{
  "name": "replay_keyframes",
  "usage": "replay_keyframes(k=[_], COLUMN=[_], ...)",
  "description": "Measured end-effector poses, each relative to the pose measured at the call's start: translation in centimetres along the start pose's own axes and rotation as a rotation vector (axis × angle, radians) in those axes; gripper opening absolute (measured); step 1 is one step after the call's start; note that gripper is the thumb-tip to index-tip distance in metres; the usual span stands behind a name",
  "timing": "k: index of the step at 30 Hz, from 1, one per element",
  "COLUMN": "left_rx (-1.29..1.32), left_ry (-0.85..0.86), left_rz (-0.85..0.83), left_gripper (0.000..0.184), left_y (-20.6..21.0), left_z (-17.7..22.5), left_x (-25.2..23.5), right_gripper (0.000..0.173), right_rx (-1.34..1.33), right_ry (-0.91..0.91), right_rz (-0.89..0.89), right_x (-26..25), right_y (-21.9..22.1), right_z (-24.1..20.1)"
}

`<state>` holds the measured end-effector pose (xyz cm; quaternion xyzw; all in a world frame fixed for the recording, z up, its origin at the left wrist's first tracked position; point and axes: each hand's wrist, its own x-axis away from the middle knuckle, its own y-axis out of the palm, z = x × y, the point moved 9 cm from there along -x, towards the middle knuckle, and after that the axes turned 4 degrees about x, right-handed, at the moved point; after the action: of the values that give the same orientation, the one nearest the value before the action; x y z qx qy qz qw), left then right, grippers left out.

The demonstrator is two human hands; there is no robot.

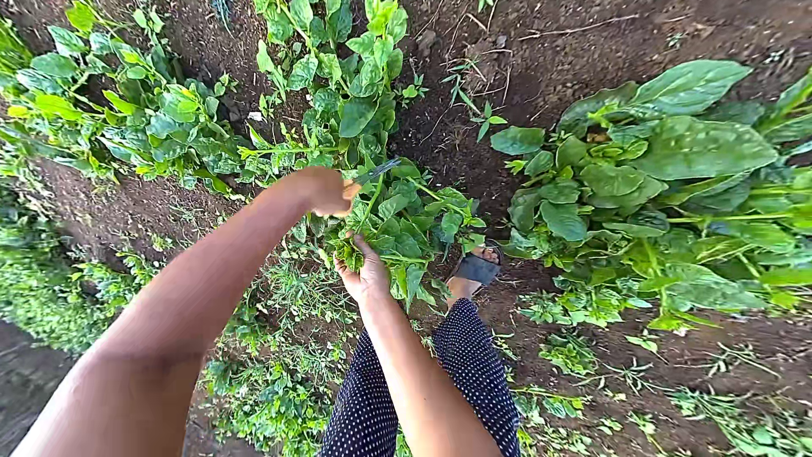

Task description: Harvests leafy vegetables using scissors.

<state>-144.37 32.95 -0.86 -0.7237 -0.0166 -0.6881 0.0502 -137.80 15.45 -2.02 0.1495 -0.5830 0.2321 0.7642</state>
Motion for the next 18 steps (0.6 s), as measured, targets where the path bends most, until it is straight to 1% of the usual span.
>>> replay_keyframes(k=[1, 3, 5, 7, 10, 12, 14, 18], left_rx=[0.016, 0.095, 0.169, 0.223, 0.307, 0.41, 0.486, 0.577], left_ry=[-0.047, -0.193, -0.334, -0.397, -0.409, -0.396, -0.37, -0.311], left_rz=[-0.043, -0.098, -0.095, -0.103, -0.108, -0.139, -0.124, -0.136], left_gripper=[0.042, 0.042, 0.039, 0.037, 0.039, 0.036, 0.033, 0.037], left_y=[-0.8, -1.7, -2.4, -2.7, -2.7, -1.9, -1.2, 0.1], left_z=[1.0, 2.2, 2.5, 2.4, 2.2, 2.3, 2.4, 2.0], left_x=[-0.4, -0.7, -1.1, -1.8, -2.7, -3.4, -4.1, -5.8], right_gripper=[0.014, 0.013, 0.013, 0.013, 0.016, 0.014, 0.011, 0.012], right_rx=[0.011, 0.021, 0.018, 0.014, 0.026, 0.034, 0.031, 0.036], right_ry=[-0.005, -0.007, -0.002, -0.002, -0.001, 0.003, 0.007, 0.004], right_rz=[0.002, -0.001, -0.005, -0.007, -0.02, -0.023, -0.02, -0.01], right_x=[-0.1, -0.2, -0.1, -0.1, 0.1, 0.1, 0.2, 0.0], right_y=[-0.1, -0.3, -0.6, -0.7, -0.7, -0.7, -0.6, -0.9], right_z=[0.0, -0.1, -0.4, -0.6, -0.9, -0.9, -1.0, -1.4])
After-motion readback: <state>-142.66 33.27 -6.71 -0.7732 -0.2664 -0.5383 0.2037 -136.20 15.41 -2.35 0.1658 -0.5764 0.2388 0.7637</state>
